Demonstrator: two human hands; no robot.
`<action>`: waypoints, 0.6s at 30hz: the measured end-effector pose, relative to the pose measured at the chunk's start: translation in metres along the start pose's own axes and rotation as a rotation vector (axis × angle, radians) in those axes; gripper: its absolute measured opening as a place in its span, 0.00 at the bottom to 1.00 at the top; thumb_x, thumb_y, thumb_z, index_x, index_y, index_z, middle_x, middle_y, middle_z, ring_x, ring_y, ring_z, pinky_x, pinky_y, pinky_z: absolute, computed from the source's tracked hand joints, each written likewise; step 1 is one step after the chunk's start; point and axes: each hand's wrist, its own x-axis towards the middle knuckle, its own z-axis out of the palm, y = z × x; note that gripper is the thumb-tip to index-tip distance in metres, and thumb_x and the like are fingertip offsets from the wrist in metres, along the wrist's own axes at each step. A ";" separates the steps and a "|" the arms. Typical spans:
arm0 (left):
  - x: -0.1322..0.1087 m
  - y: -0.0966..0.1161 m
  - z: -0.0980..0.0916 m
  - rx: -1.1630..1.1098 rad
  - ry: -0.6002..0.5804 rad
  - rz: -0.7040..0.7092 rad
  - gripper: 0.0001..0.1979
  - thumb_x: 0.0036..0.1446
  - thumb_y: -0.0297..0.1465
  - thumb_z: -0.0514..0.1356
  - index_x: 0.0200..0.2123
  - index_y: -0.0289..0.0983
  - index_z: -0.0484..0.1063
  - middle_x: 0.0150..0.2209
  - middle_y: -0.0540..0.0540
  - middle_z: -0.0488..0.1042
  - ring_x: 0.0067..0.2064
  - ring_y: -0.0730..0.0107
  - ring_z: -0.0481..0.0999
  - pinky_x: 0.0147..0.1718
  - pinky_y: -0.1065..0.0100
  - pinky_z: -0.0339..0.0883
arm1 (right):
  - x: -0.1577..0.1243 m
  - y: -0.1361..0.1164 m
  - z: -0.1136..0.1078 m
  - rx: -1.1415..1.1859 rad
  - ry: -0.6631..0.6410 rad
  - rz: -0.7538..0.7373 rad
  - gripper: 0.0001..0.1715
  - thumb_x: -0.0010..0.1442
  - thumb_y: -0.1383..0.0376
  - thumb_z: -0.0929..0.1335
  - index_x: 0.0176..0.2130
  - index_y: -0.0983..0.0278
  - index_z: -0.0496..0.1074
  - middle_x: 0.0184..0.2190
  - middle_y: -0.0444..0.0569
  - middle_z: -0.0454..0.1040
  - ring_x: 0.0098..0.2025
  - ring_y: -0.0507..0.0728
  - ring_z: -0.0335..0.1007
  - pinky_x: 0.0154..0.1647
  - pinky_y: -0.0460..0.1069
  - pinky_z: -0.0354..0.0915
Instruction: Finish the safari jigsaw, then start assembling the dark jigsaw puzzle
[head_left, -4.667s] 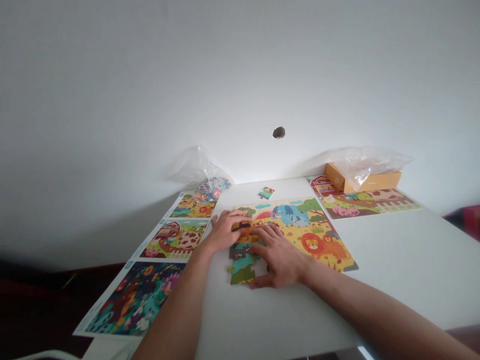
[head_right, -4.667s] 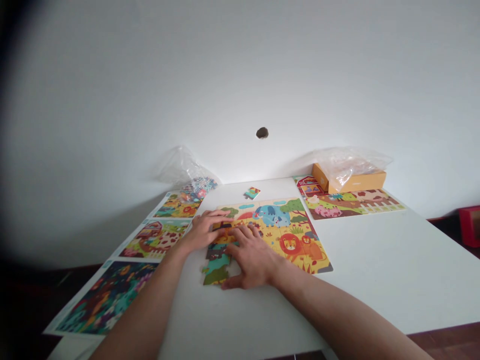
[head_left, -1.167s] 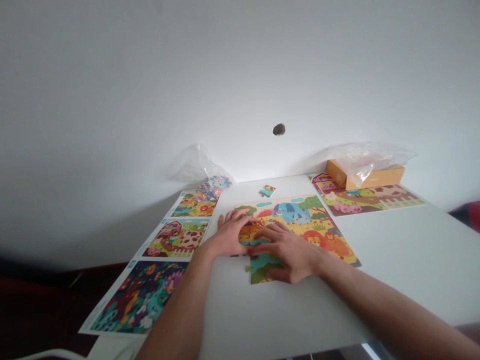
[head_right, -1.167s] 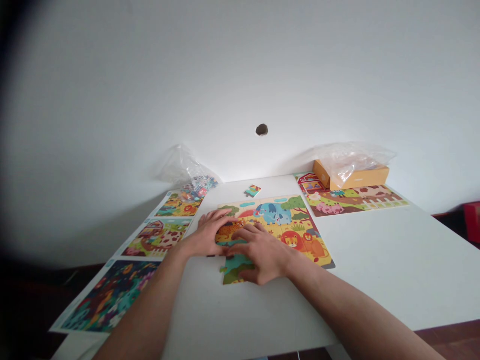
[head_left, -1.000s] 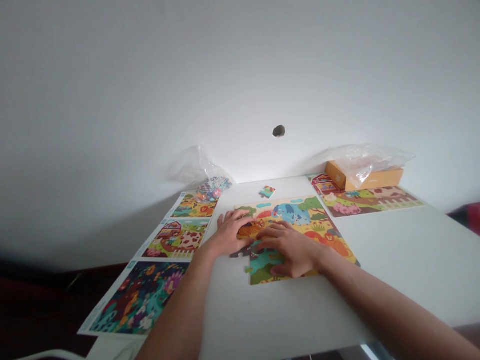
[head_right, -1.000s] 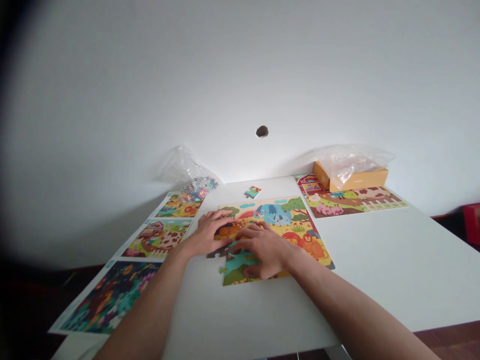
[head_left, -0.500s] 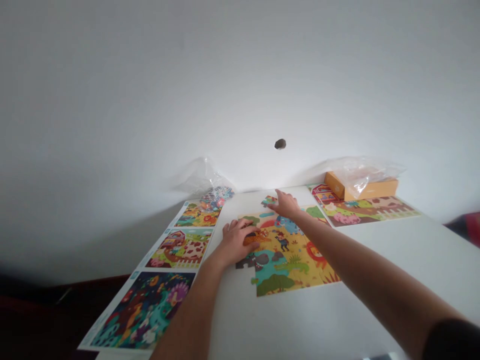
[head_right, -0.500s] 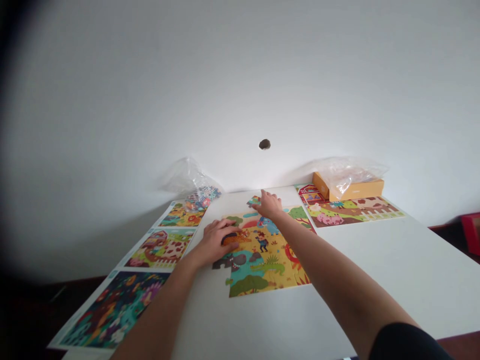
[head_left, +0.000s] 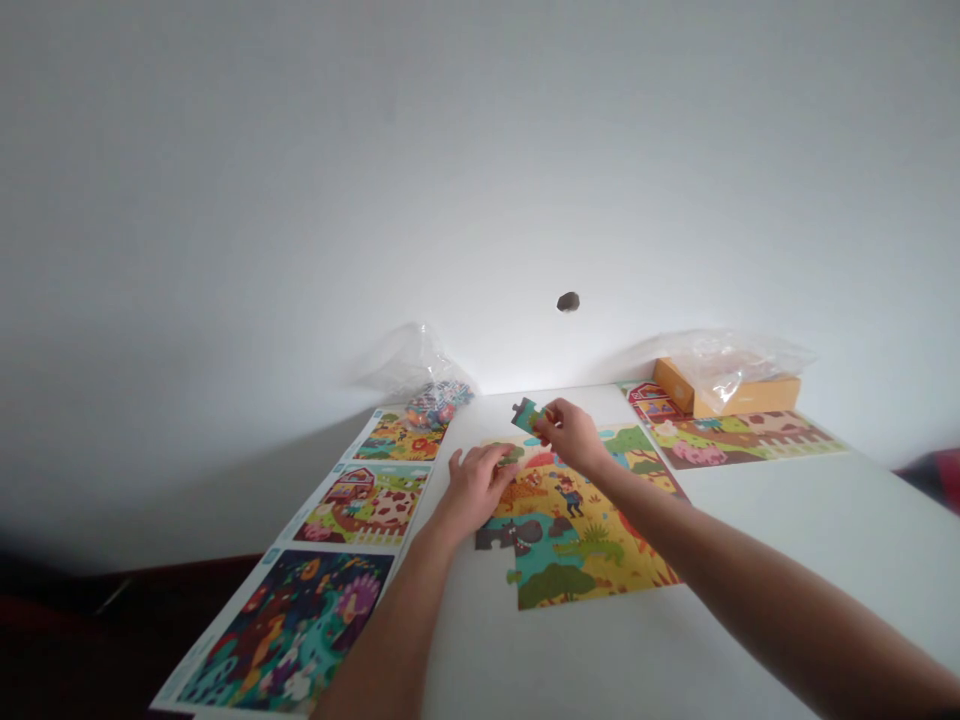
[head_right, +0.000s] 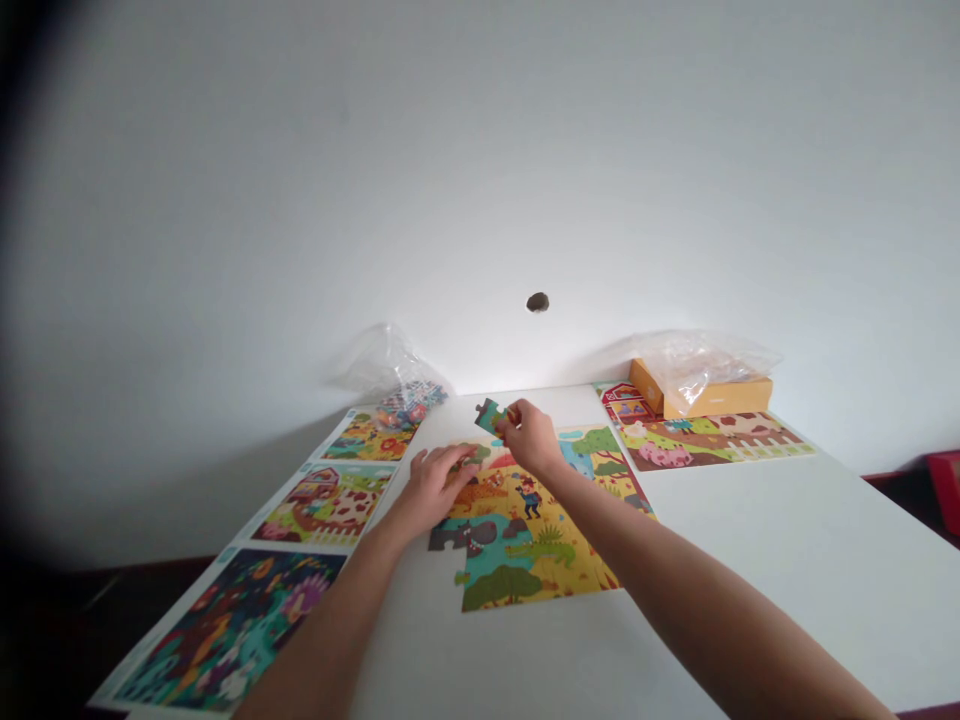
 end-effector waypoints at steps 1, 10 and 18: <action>0.000 0.002 0.000 -0.040 0.020 0.015 0.14 0.68 0.40 0.52 0.50 0.44 0.73 0.50 0.45 0.79 0.52 0.59 0.75 0.61 0.51 0.56 | -0.019 0.005 0.004 0.201 -0.038 -0.022 0.10 0.65 0.58 0.65 0.40 0.62 0.68 0.33 0.49 0.79 0.33 0.55 0.76 0.34 0.48 0.68; 0.000 0.008 0.005 -0.443 0.082 -0.032 0.16 0.64 0.44 0.56 0.34 0.38 0.72 0.29 0.49 0.75 0.34 0.67 0.75 0.36 0.69 0.68 | -0.072 0.023 0.003 0.041 -0.002 -0.396 0.34 0.58 0.59 0.72 0.61 0.58 0.63 0.48 0.52 0.74 0.46 0.59 0.70 0.46 0.55 0.69; -0.001 0.009 -0.002 -0.516 0.071 -0.013 0.18 0.64 0.41 0.57 0.52 0.38 0.72 0.41 0.44 0.80 0.42 0.63 0.80 0.46 0.65 0.72 | -0.065 0.022 -0.003 0.006 0.003 -0.470 0.33 0.59 0.61 0.73 0.61 0.56 0.63 0.51 0.51 0.69 0.54 0.61 0.67 0.57 0.57 0.65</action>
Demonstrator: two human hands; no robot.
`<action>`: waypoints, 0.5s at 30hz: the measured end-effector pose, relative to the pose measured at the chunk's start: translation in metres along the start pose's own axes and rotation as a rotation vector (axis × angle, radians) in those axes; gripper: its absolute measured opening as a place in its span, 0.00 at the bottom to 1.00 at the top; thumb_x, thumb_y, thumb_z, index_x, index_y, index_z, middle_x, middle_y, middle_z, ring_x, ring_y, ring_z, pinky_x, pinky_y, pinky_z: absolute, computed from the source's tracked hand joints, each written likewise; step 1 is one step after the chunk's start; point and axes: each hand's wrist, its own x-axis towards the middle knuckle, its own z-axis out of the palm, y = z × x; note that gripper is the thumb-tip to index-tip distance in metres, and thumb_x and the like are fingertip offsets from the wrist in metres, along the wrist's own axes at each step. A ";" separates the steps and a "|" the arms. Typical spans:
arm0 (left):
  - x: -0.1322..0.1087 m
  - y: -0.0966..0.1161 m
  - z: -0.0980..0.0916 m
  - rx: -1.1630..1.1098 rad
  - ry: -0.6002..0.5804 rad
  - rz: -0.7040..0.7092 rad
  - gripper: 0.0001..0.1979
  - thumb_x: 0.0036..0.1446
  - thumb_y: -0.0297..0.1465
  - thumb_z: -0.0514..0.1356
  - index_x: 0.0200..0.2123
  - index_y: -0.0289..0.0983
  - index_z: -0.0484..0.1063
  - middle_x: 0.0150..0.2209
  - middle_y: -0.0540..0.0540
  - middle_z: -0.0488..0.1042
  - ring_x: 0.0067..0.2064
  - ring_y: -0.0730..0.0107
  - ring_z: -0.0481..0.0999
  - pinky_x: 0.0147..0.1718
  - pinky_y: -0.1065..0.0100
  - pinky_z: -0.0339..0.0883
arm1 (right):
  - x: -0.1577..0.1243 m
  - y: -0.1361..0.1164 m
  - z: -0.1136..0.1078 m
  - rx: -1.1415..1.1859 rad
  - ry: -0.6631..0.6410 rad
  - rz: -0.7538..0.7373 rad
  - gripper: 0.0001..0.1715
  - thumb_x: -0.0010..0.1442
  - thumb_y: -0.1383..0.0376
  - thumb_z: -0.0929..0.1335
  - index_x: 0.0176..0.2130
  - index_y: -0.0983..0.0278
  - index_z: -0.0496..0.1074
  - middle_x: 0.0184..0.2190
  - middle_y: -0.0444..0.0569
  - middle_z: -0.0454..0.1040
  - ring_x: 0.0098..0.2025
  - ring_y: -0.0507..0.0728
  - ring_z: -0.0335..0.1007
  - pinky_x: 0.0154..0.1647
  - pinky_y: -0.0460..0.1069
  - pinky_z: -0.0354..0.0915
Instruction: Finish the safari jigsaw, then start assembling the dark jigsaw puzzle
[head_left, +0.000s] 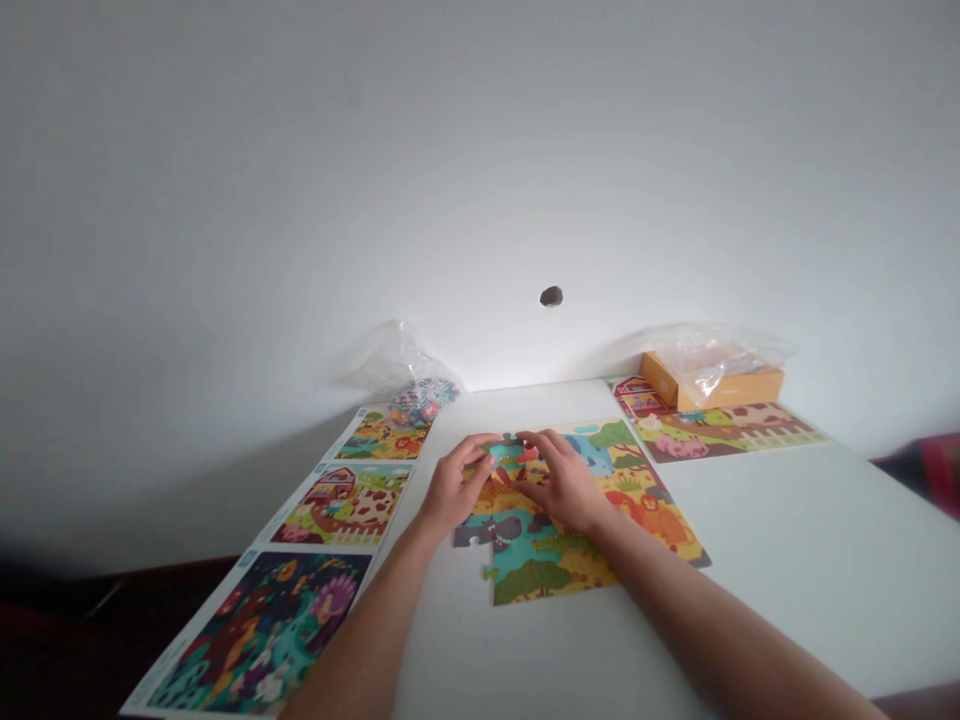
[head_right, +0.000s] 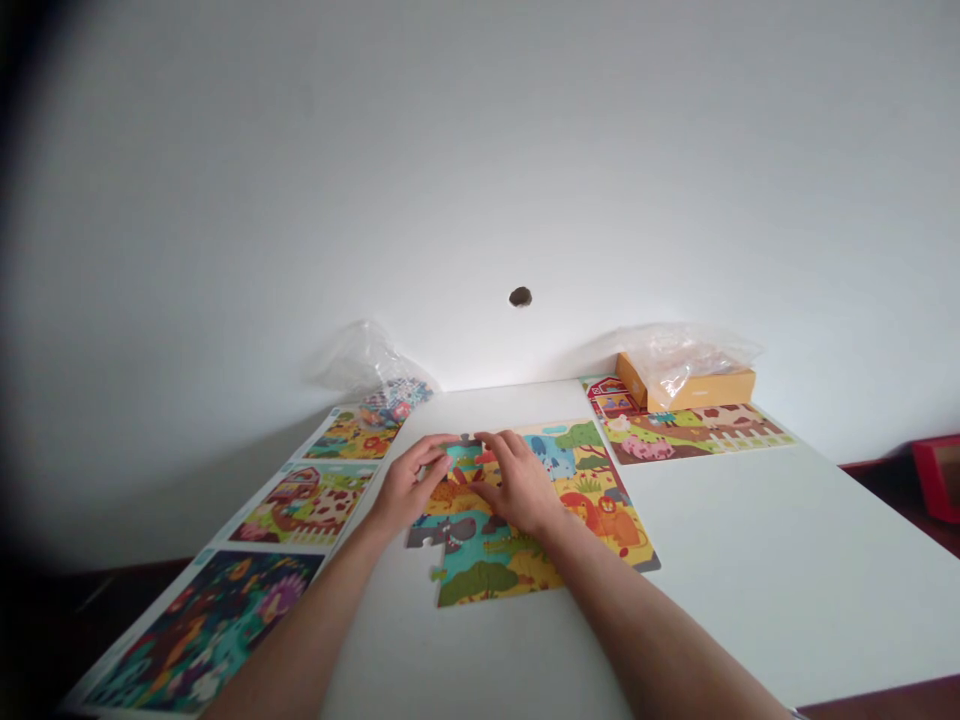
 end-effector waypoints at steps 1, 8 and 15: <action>0.000 0.000 0.000 0.002 0.002 0.001 0.18 0.64 0.41 0.57 0.52 0.38 0.72 0.41 0.44 0.80 0.42 0.64 0.80 0.45 0.66 0.72 | 0.000 0.000 0.000 -0.001 0.002 -0.003 0.33 0.59 0.61 0.73 0.61 0.56 0.62 0.51 0.51 0.69 0.54 0.61 0.67 0.57 0.57 0.65; -0.001 -0.003 -0.007 -0.021 0.048 -0.035 0.16 0.63 0.41 0.59 0.47 0.37 0.75 0.36 0.46 0.79 0.39 0.64 0.79 0.41 0.68 0.70 | -0.005 -0.017 0.000 -0.043 -0.009 -0.019 0.31 0.56 0.59 0.74 0.57 0.60 0.66 0.51 0.54 0.67 0.53 0.63 0.65 0.57 0.59 0.65; 0.005 -0.019 -0.007 0.047 0.249 -0.081 0.14 0.64 0.39 0.56 0.44 0.38 0.74 0.31 0.48 0.79 0.38 0.64 0.79 0.45 0.64 0.70 | -0.026 -0.058 0.015 -0.190 -0.345 -0.086 0.36 0.45 0.44 0.77 0.46 0.62 0.73 0.51 0.57 0.64 0.54 0.68 0.60 0.57 0.65 0.61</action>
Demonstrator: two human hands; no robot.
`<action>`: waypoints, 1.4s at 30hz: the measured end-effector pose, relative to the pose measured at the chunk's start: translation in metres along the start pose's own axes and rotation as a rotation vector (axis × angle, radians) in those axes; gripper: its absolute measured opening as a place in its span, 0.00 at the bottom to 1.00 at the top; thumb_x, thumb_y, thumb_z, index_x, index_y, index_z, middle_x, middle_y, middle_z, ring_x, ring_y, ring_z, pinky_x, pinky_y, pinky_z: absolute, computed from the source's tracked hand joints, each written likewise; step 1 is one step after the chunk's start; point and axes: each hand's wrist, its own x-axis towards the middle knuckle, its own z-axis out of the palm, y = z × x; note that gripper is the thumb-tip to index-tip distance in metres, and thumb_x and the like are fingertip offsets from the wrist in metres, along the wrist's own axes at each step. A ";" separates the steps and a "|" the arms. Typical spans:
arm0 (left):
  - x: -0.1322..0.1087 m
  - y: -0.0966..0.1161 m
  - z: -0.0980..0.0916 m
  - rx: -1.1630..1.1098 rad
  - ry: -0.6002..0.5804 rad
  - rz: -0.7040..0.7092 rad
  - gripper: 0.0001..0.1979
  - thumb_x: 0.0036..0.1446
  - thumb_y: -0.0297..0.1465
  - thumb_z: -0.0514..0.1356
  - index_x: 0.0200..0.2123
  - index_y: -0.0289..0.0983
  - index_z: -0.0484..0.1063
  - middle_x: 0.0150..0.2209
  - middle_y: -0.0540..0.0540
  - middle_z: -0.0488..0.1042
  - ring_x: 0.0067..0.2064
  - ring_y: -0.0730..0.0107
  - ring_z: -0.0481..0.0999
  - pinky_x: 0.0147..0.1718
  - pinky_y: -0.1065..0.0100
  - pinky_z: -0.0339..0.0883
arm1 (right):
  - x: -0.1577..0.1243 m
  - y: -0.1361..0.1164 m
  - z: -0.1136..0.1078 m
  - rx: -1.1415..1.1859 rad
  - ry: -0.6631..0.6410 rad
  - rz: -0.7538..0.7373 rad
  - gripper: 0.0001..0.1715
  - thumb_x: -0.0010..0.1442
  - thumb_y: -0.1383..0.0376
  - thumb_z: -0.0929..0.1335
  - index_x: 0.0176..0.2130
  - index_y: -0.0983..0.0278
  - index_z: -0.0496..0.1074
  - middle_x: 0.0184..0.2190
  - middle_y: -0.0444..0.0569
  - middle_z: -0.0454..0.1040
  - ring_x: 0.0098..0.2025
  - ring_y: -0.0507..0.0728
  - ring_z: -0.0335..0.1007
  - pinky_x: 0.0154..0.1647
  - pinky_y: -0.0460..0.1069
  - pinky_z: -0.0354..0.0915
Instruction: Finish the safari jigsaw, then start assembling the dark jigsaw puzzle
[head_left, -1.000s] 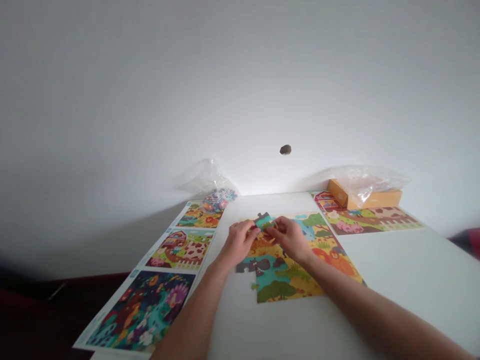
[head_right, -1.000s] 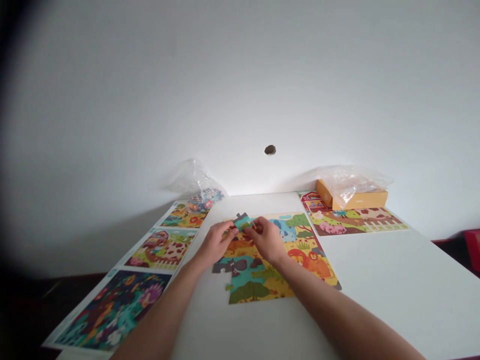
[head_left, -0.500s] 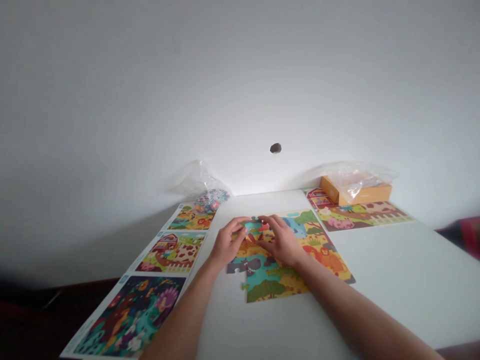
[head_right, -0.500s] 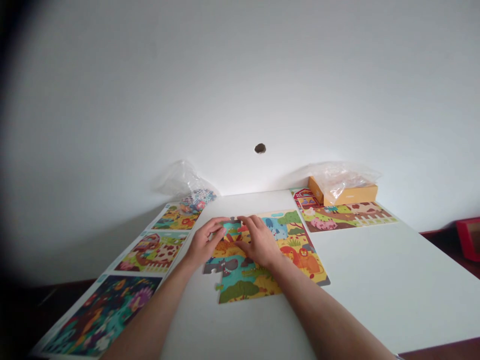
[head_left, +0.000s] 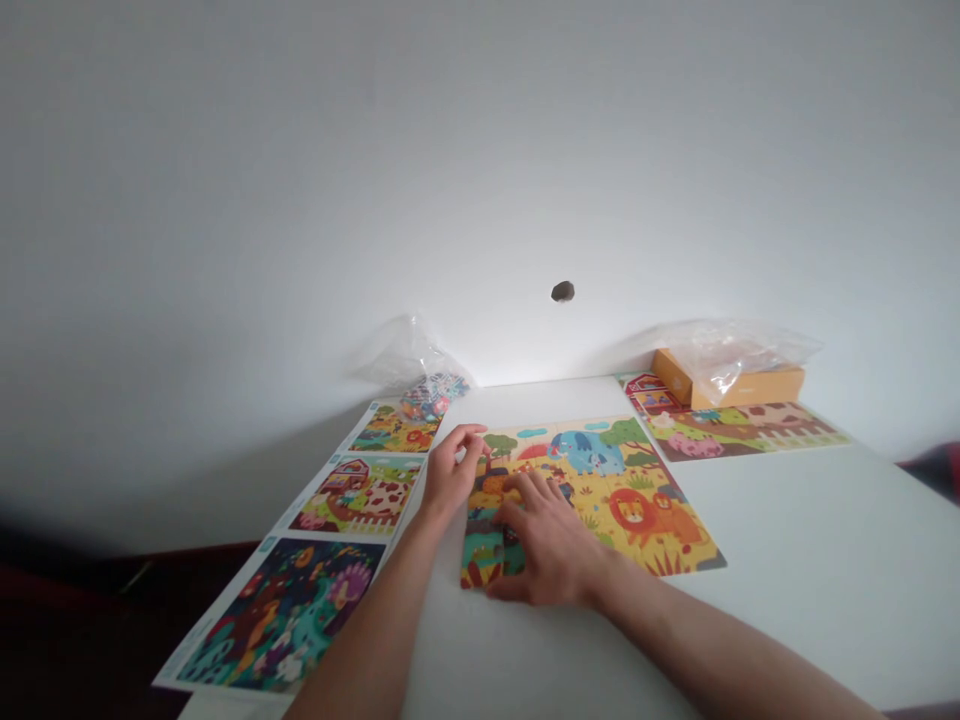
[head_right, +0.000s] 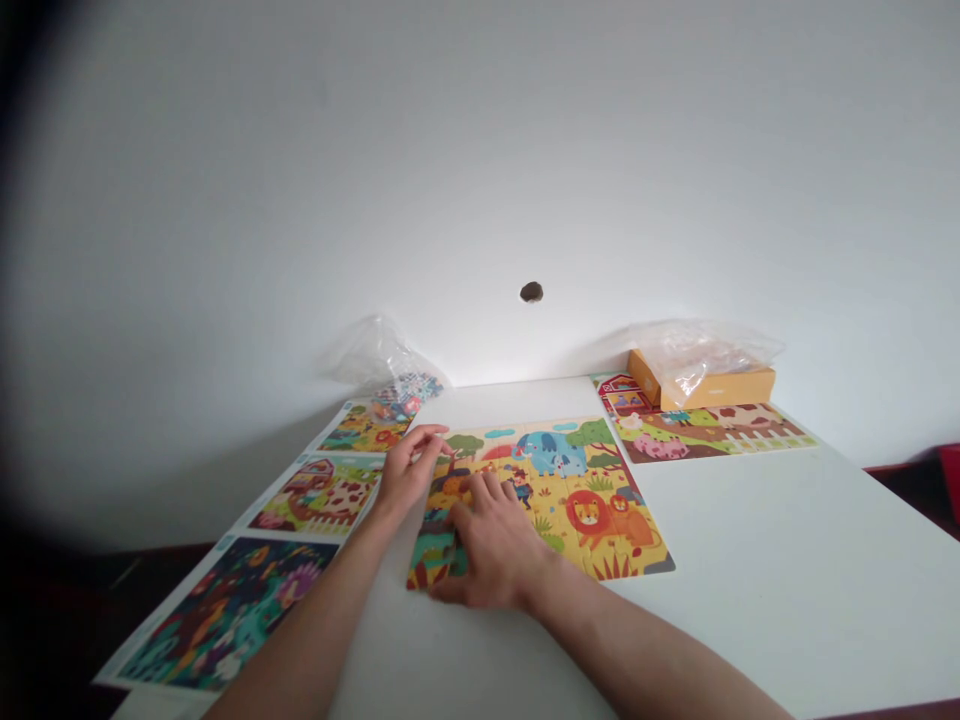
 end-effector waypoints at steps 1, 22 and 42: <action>0.001 -0.003 0.001 0.043 -0.004 0.001 0.13 0.64 0.39 0.56 0.43 0.38 0.75 0.31 0.48 0.79 0.38 0.64 0.79 0.46 0.63 0.70 | -0.001 -0.003 0.001 -0.012 -0.034 -0.005 0.37 0.44 0.42 0.77 0.46 0.62 0.74 0.51 0.57 0.64 0.54 0.68 0.59 0.58 0.66 0.61; 0.001 -0.008 0.004 0.328 -0.128 0.128 0.11 0.61 0.31 0.57 0.42 0.39 0.79 0.37 0.46 0.82 0.41 0.65 0.79 0.45 0.65 0.73 | -0.004 -0.003 -0.007 -0.003 -0.099 -0.121 0.34 0.49 0.43 0.74 0.50 0.59 0.74 0.54 0.56 0.63 0.58 0.67 0.56 0.63 0.63 0.53; 0.000 -0.011 0.007 0.340 -0.150 0.141 0.12 0.60 0.31 0.57 0.42 0.40 0.79 0.39 0.45 0.82 0.42 0.64 0.80 0.45 0.64 0.74 | -0.002 0.002 -0.001 0.041 -0.100 -0.102 0.35 0.48 0.41 0.75 0.45 0.62 0.73 0.50 0.54 0.65 0.56 0.65 0.58 0.62 0.62 0.55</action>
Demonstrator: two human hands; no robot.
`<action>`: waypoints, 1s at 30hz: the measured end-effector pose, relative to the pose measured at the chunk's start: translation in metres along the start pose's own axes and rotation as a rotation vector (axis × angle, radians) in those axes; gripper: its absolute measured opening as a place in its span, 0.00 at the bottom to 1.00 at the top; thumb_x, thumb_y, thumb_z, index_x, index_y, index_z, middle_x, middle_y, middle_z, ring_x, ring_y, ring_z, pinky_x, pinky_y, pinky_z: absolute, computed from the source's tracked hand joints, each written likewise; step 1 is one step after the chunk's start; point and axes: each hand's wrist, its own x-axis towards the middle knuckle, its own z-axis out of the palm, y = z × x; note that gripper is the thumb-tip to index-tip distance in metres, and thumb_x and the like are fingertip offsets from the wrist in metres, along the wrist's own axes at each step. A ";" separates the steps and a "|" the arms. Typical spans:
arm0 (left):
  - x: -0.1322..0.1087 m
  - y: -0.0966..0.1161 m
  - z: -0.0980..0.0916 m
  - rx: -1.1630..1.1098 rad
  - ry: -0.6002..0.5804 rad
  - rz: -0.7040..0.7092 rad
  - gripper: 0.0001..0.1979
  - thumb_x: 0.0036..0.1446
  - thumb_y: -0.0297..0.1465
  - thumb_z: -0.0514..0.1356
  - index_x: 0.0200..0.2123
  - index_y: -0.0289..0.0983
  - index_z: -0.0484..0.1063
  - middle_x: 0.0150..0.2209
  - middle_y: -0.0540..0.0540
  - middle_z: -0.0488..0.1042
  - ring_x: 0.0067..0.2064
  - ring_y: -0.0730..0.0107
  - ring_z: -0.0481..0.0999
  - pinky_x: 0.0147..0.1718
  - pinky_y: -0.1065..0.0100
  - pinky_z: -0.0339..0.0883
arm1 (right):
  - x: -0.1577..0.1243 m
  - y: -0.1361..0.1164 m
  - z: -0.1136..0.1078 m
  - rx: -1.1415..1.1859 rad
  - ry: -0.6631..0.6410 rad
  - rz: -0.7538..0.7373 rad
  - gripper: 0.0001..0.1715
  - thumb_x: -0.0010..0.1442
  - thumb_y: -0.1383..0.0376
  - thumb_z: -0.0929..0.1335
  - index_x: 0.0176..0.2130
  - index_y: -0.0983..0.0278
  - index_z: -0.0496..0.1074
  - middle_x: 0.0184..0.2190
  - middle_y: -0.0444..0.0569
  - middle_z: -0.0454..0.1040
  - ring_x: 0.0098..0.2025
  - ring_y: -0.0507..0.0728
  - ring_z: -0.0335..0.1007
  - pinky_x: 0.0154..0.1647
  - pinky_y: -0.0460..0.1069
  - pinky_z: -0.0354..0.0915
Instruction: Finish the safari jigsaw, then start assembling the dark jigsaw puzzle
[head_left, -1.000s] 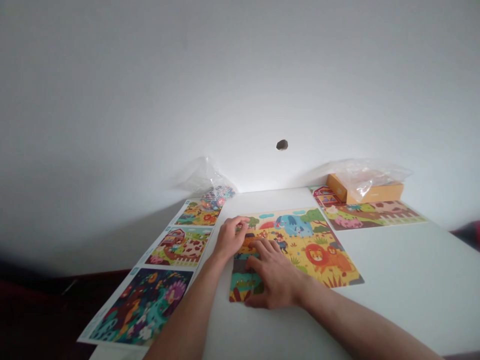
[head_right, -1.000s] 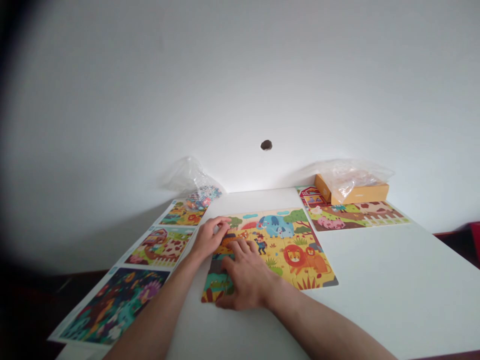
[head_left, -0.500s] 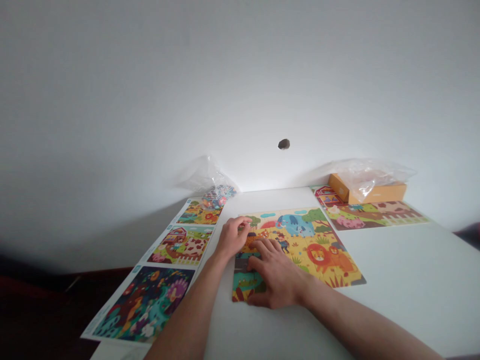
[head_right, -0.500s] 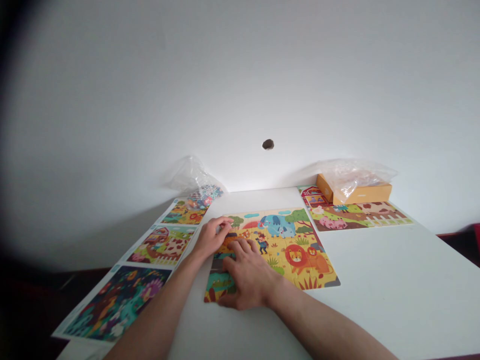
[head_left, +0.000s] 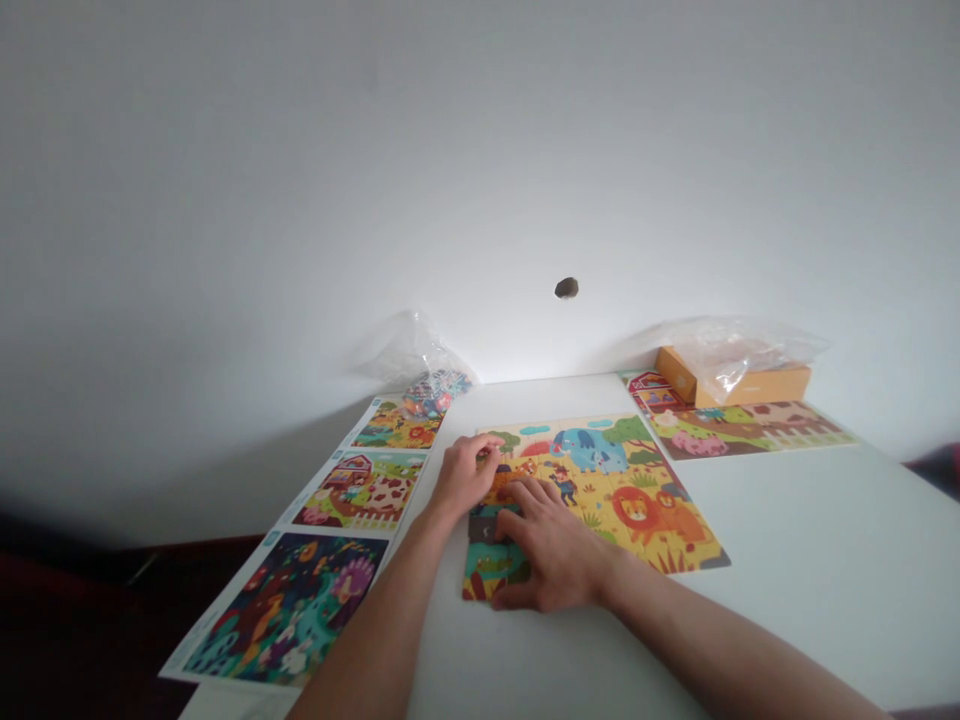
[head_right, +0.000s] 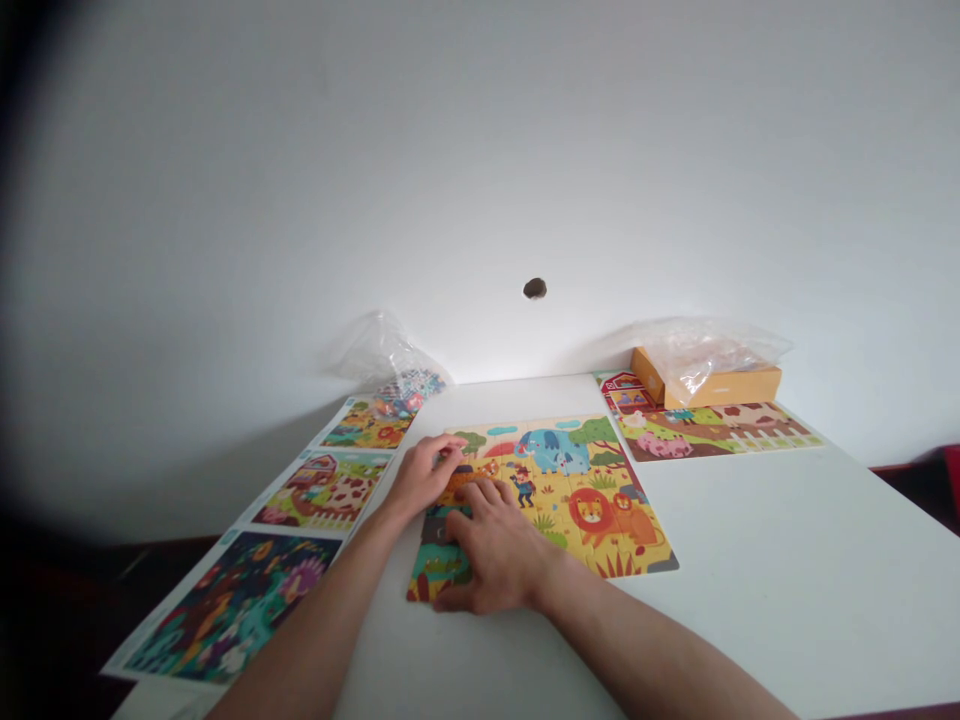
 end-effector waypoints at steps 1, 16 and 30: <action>0.000 0.000 0.000 -0.003 0.000 0.000 0.12 0.60 0.31 0.57 0.42 0.40 0.79 0.39 0.45 0.82 0.42 0.64 0.80 0.45 0.64 0.74 | 0.000 0.000 0.000 -0.002 0.000 -0.002 0.35 0.48 0.41 0.75 0.45 0.62 0.73 0.50 0.54 0.65 0.56 0.65 0.58 0.62 0.62 0.55; -0.001 0.003 -0.001 0.008 0.001 0.000 0.12 0.60 0.31 0.57 0.42 0.39 0.80 0.39 0.44 0.82 0.41 0.64 0.80 0.46 0.63 0.75 | 0.001 0.001 -0.001 0.018 -0.025 0.005 0.35 0.48 0.41 0.75 0.45 0.60 0.73 0.51 0.53 0.65 0.56 0.65 0.57 0.63 0.63 0.54; 0.000 0.005 -0.002 0.033 -0.012 0.001 0.12 0.59 0.30 0.57 0.42 0.39 0.80 0.40 0.46 0.83 0.44 0.62 0.79 0.48 0.62 0.73 | 0.001 0.002 -0.001 0.005 -0.036 0.012 0.33 0.49 0.42 0.74 0.45 0.61 0.74 0.51 0.54 0.65 0.57 0.66 0.57 0.63 0.64 0.53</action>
